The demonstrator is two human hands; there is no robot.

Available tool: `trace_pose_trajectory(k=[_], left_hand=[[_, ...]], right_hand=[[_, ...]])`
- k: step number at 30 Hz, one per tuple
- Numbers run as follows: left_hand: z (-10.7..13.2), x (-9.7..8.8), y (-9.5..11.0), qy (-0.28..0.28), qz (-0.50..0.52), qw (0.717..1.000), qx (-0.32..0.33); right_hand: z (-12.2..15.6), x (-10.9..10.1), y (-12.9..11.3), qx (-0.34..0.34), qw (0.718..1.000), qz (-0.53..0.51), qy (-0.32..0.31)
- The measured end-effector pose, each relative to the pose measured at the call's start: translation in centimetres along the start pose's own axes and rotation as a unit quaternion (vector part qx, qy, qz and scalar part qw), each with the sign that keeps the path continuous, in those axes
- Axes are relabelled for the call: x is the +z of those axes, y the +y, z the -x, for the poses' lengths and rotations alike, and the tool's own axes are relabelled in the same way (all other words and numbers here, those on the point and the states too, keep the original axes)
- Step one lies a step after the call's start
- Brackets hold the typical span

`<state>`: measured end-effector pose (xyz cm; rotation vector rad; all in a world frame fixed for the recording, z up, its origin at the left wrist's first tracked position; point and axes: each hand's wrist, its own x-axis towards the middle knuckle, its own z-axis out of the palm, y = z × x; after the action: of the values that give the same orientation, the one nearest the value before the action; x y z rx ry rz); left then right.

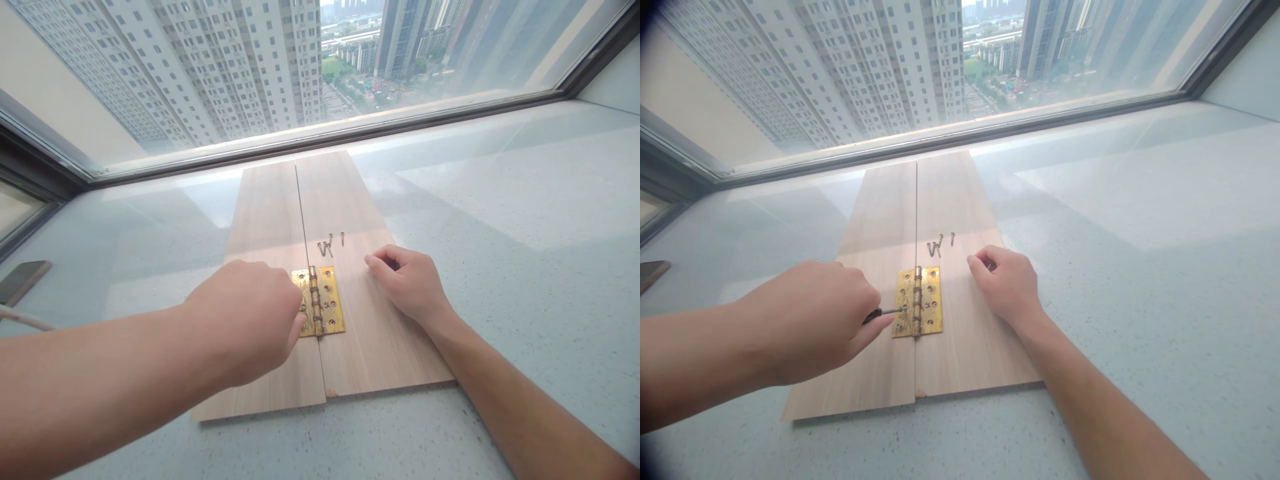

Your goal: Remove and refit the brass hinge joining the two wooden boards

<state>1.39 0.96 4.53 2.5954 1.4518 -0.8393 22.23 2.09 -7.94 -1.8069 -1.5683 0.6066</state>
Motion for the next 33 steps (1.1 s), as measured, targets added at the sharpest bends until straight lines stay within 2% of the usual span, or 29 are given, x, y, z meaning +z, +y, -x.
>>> trace_pose_trajectory(k=[3,5,7,10,12,14,16,17,20,24,28,31,33], left_hand=[[-0.6,-1.2,-0.1,-0.059,0.063,0.994,-0.069],[-0.7,-1.4,-0.5,-0.077,0.072,0.992,-0.067],[-0.7,-1.2,-1.0,-0.057,0.036,0.997,-0.023],[-0.4,-0.7,-1.8,-0.001,-0.044,0.995,0.091],[-0.3,-0.3,-2.2,0.037,-0.115,0.975,0.186],[-0.3,-0.1,-2.4,0.079,-0.183,0.943,0.267],[-0.3,0.2,-2.3,0.109,-0.221,0.920,0.304],[-0.3,0.3,-2.2,0.112,-0.225,0.918,0.306],[-0.2,0.7,-1.6,0.081,-0.198,0.937,0.277],[0.0,0.8,-0.8,0.033,-0.111,0.971,0.207],[0.0,0.8,-0.3,0.033,-0.008,0.996,0.077],[-0.1,0.6,-0.2,-0.002,0.103,0.994,-0.036],[-0.1,0.5,-0.2,-0.026,0.135,0.989,-0.050]], right_hand=[[0.1,-0.1,0.0,-0.002,1.000,-0.003,-0.002],[0.2,-0.1,0.0,-0.004,1.000,-0.001,-0.002],[0.2,-0.1,0.0,-0.004,1.000,0.002,-0.003],[0.1,0.0,0.0,-0.001,1.000,0.004,-0.001],[0.1,0.0,0.0,0.000,1.000,0.004,-0.001],[0.1,0.1,0.0,-0.001,1.000,0.005,-0.001],[0.1,0.1,0.1,0.000,1.000,0.007,-0.001],[0.1,0.1,0.1,-0.001,1.000,0.008,0.000],[0.1,0.0,0.1,-0.001,1.000,0.008,0.000],[0.2,-0.1,0.0,-0.004,1.000,0.006,0.000],[0.2,-0.1,-0.2,-0.006,1.000,0.006,0.000],[0.1,-0.1,-0.2,-0.004,1.000,0.007,0.000],[0.1,-0.1,-0.2,-0.004,1.000,0.008,-0.001]])
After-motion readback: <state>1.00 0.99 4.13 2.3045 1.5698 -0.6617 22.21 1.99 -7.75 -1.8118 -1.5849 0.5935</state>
